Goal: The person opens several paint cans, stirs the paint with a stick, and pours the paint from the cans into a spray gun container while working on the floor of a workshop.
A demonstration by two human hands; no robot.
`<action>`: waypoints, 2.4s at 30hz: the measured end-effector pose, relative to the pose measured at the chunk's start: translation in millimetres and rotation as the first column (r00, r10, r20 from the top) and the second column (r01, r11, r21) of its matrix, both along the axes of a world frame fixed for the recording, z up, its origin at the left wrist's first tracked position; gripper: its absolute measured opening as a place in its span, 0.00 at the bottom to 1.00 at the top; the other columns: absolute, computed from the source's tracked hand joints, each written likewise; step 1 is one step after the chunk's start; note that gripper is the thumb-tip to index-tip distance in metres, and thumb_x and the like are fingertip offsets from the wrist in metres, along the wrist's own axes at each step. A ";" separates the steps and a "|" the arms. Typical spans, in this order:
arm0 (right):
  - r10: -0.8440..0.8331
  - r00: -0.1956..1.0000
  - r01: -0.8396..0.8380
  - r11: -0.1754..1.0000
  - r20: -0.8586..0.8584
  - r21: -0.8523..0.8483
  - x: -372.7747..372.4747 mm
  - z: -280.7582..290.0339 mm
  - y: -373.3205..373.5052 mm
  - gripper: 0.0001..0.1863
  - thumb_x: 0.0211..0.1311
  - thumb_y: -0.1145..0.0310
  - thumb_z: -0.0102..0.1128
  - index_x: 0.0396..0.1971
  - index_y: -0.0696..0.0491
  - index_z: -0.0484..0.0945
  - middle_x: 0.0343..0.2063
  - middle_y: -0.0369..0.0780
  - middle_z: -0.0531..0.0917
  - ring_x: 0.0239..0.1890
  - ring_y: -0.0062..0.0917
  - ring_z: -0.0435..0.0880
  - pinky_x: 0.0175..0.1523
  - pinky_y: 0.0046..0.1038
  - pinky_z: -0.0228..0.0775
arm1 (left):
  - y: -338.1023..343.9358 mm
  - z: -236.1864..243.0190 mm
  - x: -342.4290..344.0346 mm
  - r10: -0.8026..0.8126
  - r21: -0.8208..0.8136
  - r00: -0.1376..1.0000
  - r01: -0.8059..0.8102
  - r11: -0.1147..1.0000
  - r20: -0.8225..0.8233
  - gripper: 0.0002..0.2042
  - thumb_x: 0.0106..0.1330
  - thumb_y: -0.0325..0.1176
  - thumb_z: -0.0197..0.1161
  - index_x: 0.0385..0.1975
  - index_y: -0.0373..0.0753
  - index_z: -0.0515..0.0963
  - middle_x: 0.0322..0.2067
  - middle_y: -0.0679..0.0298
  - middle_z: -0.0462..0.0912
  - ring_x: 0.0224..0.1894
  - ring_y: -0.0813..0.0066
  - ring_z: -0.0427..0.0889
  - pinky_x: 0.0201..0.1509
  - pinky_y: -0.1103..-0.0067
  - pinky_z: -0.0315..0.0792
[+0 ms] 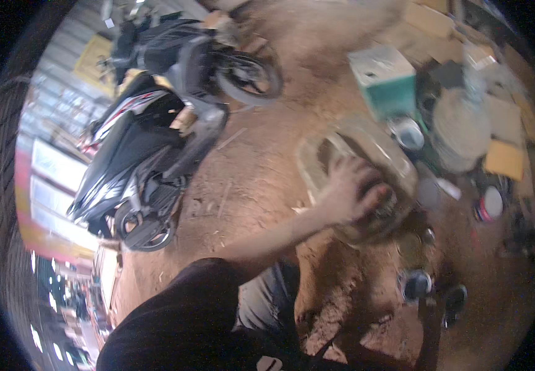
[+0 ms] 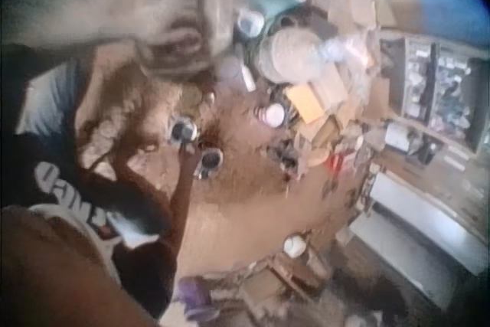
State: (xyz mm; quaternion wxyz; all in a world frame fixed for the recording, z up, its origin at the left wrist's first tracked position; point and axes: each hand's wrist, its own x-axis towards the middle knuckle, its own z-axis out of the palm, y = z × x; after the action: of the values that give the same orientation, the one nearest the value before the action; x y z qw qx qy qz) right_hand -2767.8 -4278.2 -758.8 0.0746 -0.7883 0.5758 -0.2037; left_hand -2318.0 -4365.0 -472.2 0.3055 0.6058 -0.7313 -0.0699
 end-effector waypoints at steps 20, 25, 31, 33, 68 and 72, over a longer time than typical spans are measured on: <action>-0.289 0.893 -0.017 0.744 0.344 0.668 38.8 73.3 1.9 0.11 0.65 0.63 0.64 0.37 0.57 0.85 0.29 0.46 0.87 0.31 0.35 0.87 0.39 0.33 0.77 | -8.9 -6.4 -8.5 -0.030 0.043 0.996 0.026 0.999 0.088 0.16 0.73 0.41 0.56 0.45 0.34 0.81 0.44 0.53 0.82 0.50 0.55 0.78 0.58 0.67 0.68; -0.269 0.908 0.147 0.922 0.322 0.357 40.8 66.9 -4.0 0.12 0.62 0.61 0.68 0.36 0.54 0.86 0.29 0.45 0.88 0.32 0.32 0.87 0.39 0.33 0.77 | -8.4 -5.9 -9.9 -0.022 0.039 0.996 0.019 0.999 0.084 0.15 0.73 0.40 0.56 0.45 0.33 0.81 0.43 0.54 0.82 0.50 0.56 0.78 0.58 0.68 0.68; -0.213 0.904 -0.030 0.833 0.371 0.553 34.8 71.6 -3.9 0.13 0.60 0.57 0.67 0.38 0.49 0.87 0.30 0.45 0.88 0.35 0.38 0.88 0.42 0.37 0.79 | -8.6 -5.3 -9.6 -0.017 0.030 0.996 0.015 0.999 0.089 0.15 0.73 0.40 0.57 0.44 0.33 0.81 0.43 0.54 0.82 0.50 0.57 0.78 0.58 0.69 0.68; -0.281 0.954 0.152 0.761 0.109 0.631 29.2 74.2 -5.3 0.15 0.61 0.54 0.67 0.39 0.49 0.87 0.30 0.46 0.88 0.35 0.40 0.88 0.42 0.39 0.79 | -8.8 -6.2 -8.6 -0.027 0.036 0.996 0.024 0.999 0.084 0.15 0.73 0.40 0.57 0.44 0.33 0.81 0.43 0.54 0.82 0.50 0.57 0.78 0.58 0.69 0.68; -0.104 0.979 0.039 0.939 0.175 0.342 32.6 83.5 -16.4 0.07 0.61 0.67 0.69 0.35 0.53 0.87 0.34 0.43 0.88 0.36 0.37 0.88 0.41 0.34 0.79 | -10.3 -12.3 -3.6 -0.022 0.058 1.000 0.022 0.998 0.008 0.15 0.72 0.40 0.58 0.44 0.33 0.81 0.43 0.54 0.82 0.50 0.58 0.78 0.58 0.69 0.67; 0.170 0.866 -0.312 0.918 0.471 0.243 34.4 80.3 -14.9 0.05 0.60 0.70 0.67 0.35 0.53 0.87 0.35 0.43 0.89 0.36 0.37 0.88 0.41 0.33 0.80 | -9.0 -10.0 -5.0 -0.021 0.036 0.999 0.019 0.999 0.043 0.14 0.72 0.40 0.58 0.44 0.34 0.81 0.42 0.55 0.82 0.49 0.58 0.78 0.58 0.69 0.68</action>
State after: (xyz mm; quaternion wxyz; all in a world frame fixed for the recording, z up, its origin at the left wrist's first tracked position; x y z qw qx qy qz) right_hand -2733.4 -4293.1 -678.6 0.3511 -0.7663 0.4642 -0.2721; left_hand -2323.0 -4374.0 -482.2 0.2782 0.6051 -0.7424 -0.0728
